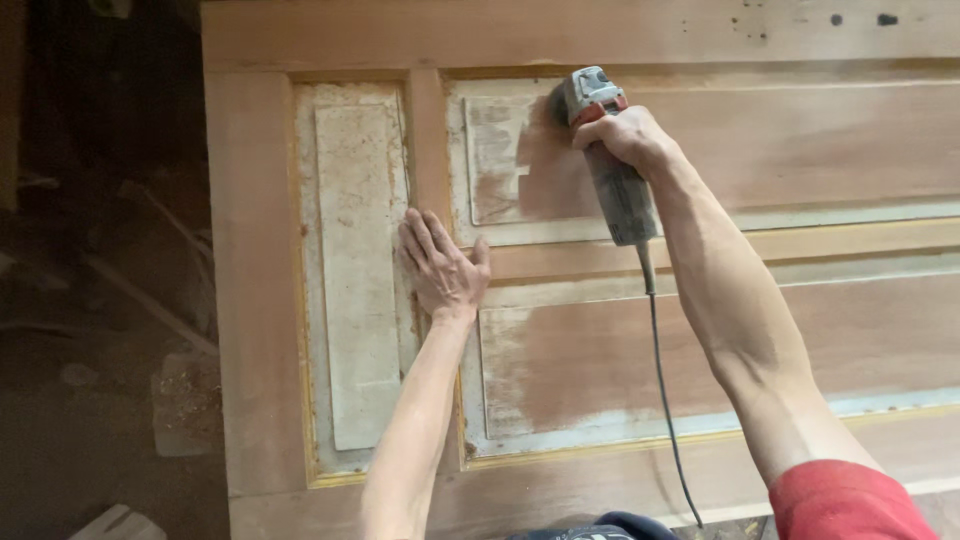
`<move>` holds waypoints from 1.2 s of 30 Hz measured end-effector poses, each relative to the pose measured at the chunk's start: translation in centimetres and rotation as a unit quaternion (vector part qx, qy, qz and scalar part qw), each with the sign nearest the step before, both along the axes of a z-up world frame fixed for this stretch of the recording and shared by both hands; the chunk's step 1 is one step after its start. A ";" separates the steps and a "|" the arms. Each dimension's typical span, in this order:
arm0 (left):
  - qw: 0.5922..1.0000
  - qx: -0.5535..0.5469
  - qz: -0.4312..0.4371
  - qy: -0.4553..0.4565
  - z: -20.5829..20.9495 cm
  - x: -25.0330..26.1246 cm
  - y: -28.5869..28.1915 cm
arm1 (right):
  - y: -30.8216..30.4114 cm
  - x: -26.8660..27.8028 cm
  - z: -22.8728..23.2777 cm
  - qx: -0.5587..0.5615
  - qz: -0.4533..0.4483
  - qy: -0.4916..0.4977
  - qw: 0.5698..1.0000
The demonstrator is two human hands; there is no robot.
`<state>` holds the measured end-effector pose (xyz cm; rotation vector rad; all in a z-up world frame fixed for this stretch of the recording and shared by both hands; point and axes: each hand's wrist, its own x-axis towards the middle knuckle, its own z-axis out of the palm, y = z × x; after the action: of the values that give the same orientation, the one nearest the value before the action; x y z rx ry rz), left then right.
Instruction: The person uses an orbital sander to smooth the surface of a large wooden door. They move the sander across flat panels and along raised edges, generating visible dust while maintaining steady contact with the wood.
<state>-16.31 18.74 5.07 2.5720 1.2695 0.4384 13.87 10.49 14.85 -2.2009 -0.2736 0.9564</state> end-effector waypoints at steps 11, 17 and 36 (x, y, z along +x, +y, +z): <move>1.000 0.004 -0.002 0.007 -0.3 0.0 0.1 | 6.2 -4.0 -0.5 -0.004 0.058 -0.025 0.998; 1.000 0.016 -0.001 0.008 -0.3 0.1 -0.1 | 2.9 -1.8 0.7 -0.001 0.063 -0.024 0.998; 1.000 0.013 0.004 -0.015 -0.5 0.2 0.2 | 2.6 -6.3 0.0 0.000 0.128 -0.041 0.991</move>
<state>-16.13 18.90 4.56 2.5732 1.2727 0.4973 7.61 13.06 14.87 -2.2444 -0.6052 1.0016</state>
